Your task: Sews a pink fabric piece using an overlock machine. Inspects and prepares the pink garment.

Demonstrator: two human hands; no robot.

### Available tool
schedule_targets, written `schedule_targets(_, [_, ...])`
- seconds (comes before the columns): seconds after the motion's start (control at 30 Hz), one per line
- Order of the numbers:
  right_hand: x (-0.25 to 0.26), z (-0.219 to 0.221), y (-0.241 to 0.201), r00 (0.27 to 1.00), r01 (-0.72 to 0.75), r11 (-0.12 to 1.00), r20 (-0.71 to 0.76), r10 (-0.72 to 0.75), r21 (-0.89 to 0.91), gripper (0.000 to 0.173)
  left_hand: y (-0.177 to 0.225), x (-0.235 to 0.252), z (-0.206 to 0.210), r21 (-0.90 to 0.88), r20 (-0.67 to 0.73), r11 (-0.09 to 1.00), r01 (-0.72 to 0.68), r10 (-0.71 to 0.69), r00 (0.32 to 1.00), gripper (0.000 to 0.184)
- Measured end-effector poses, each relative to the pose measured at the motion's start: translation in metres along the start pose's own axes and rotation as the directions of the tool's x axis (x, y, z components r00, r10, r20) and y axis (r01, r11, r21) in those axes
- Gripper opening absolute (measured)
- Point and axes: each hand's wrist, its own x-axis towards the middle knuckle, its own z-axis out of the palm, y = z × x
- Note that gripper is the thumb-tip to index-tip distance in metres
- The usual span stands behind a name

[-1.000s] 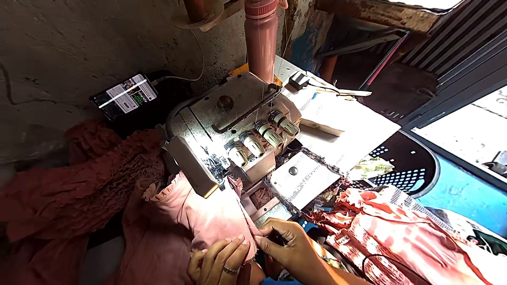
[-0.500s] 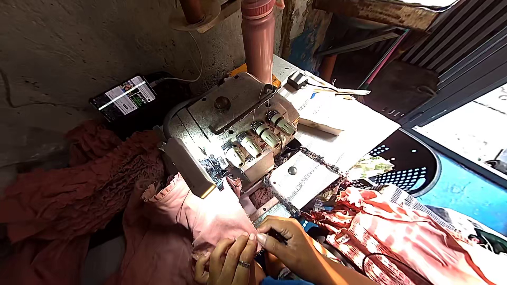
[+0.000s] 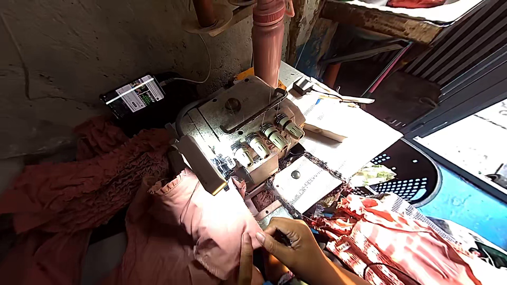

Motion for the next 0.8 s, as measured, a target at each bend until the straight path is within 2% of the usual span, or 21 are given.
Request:
schedule_targets(0.03, [0.003,0.001,0.001,1.0,-0.001,1.0,-0.005,0.001,-0.01,0.023,-0.001,0.006,-0.004,0.175,0.048,0.979,-0.101,0.094,0.994,0.018])
schedule_targets(0.1, [0.014,0.004,0.004,1.0,-0.011,1.0,-0.011,0.011,-0.023,0.023,0.002,0.019,-0.007,0.384,0.129,0.909,-0.162,0.121,0.984,0.026])
schedule_targets(0.23, [0.046,0.012,0.008,0.994,-0.113,0.994,-0.004,0.113,-0.002,0.021,0.012,0.05,-0.009,0.511,0.179,0.856,-0.082,-0.012,0.984,0.028])
schedule_targets(0.33, [0.072,0.021,0.007,0.976,-0.218,0.973,-0.005,0.219,0.07,0.028,0.009,0.071,-0.013,0.669,0.216,0.732,-0.128,-0.026,0.976,0.033])
schedule_targets(0.47, [0.086,0.027,0.009,0.968,-0.245,0.965,-0.04,0.249,0.093,0.036,-0.002,0.101,-0.019,0.708,0.218,0.69,-0.15,-0.011,0.976,0.033])
schedule_targets(0.57, [0.081,0.026,0.008,0.979,-0.19,0.981,-0.071,0.191,0.027,0.034,-0.003,0.123,-0.023,0.743,0.267,0.654,-0.142,-0.094,0.959,0.036])
schedule_targets(0.67, [0.065,0.02,0.02,0.996,-0.043,0.997,-0.079,0.038,-0.065,0.035,0.004,0.135,-0.017,0.781,0.187,0.624,-0.013,-0.213,0.959,0.041])
schedule_targets(0.73, [0.048,0.012,0.038,0.996,0.063,0.975,-0.042,-0.073,-0.212,0.043,0.001,0.135,-0.018,0.783,0.091,0.62,0.048,-0.19,0.978,0.041])
schedule_targets(0.8, [0.029,0.005,0.062,0.987,0.156,0.914,0.013,-0.163,-0.373,0.045,-0.007,0.129,-0.022,0.754,0.01,0.655,0.04,-0.073,0.997,0.038])
